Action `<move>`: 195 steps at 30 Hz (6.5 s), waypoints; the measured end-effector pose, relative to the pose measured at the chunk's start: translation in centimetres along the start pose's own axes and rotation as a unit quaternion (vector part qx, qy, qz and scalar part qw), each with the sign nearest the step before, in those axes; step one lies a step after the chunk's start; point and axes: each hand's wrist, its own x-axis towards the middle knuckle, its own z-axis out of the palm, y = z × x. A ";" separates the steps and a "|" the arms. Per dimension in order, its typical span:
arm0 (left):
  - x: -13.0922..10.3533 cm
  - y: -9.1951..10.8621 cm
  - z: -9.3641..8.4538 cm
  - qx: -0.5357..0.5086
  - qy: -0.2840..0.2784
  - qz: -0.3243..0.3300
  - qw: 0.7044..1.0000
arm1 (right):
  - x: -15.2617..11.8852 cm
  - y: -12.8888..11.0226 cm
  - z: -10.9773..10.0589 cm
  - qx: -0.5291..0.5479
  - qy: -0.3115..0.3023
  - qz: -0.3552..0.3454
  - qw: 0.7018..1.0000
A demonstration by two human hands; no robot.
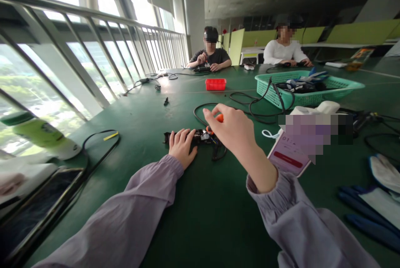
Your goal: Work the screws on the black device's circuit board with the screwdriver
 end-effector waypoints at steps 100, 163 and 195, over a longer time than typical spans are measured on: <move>1.9 -1.7 -1.4 0.037 -0.055 0.114 0.991 | -9.8 3.8 5.1 0.338 0.114 0.006 0.934; 2.0 -1.8 -1.1 0.049 -0.050 0.110 0.991 | -9.5 5.0 5.3 0.366 0.114 0.096 0.919; 1.9 -1.7 -1.2 0.045 -0.056 0.108 0.992 | -8.9 4.9 5.3 0.368 0.170 0.044 0.913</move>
